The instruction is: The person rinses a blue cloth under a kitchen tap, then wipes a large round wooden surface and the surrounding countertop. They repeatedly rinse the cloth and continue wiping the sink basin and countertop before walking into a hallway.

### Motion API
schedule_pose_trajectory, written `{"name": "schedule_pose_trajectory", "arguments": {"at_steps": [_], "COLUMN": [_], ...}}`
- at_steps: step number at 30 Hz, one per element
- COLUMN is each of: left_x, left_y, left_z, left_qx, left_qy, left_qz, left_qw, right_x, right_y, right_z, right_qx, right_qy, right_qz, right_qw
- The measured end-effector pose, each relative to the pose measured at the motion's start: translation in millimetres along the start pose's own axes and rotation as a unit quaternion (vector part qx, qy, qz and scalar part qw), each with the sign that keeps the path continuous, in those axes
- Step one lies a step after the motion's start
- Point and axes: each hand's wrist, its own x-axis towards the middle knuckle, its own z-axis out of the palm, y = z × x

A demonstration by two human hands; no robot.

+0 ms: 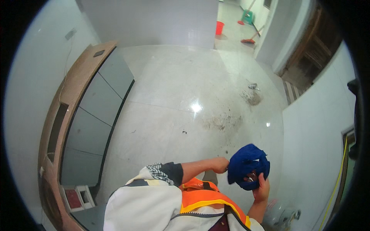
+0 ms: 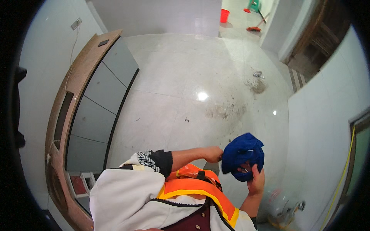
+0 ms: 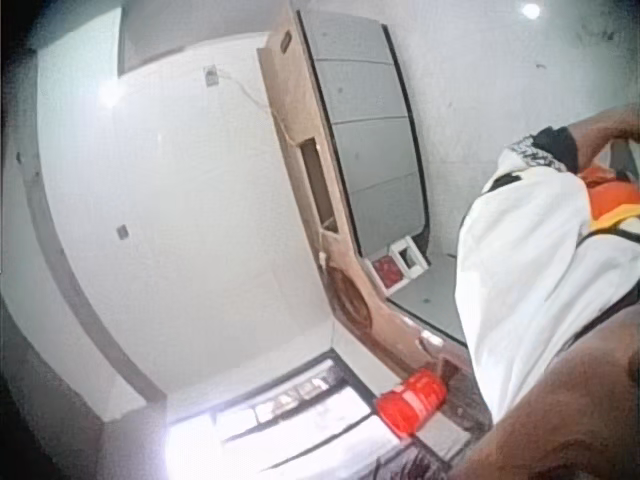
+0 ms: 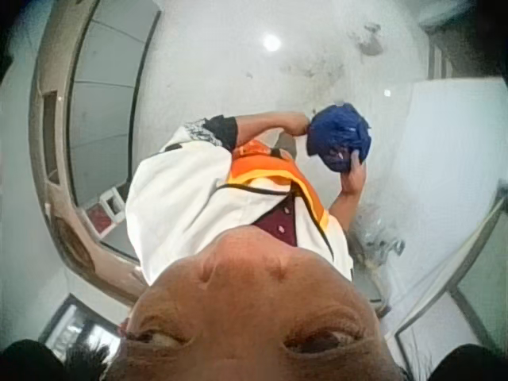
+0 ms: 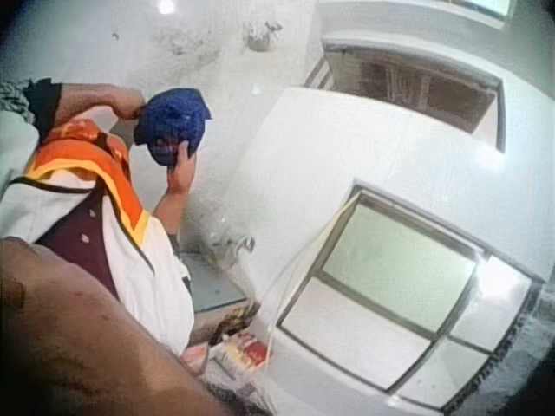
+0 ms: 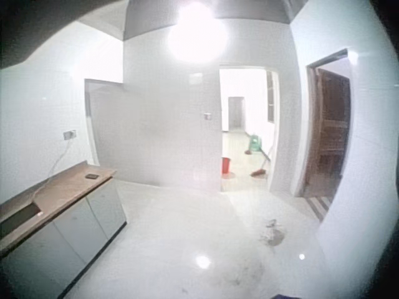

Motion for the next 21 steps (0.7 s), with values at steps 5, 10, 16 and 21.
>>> {"name": "schedule_pose_trajectory", "arguments": {"at_steps": [5,10,16,21], "left_x": [-26.0,-32.3,4.8,-9.4], "left_y": [-22.6,-32.7,-52.2,-122.9], "left_z": [-100.3,-178.8,-283.0,-413.6], "left_qx": [-0.352,-0.347,-0.260,-0.435], "left_qy": [0.042,0.001,0.226,0.203], "left_qz": [-0.018,0.119,0.022,-0.052], "left_qw": [0.935,0.930,0.939,0.876], "right_x": [114.9,231.8,405.7,543.2], "right_y": [-6.0,-51.7,-107.4,-37.1], "right_z": [69.7,173.1,224.3,246.8], "right_qx": [-0.076,0.004,0.113,-0.162], "right_qy": [-0.063,-0.071,-0.257,-0.345], "right_qz": [0.008,0.075,0.048,0.025], "right_qw": [0.995,0.995,0.958,0.924]}}
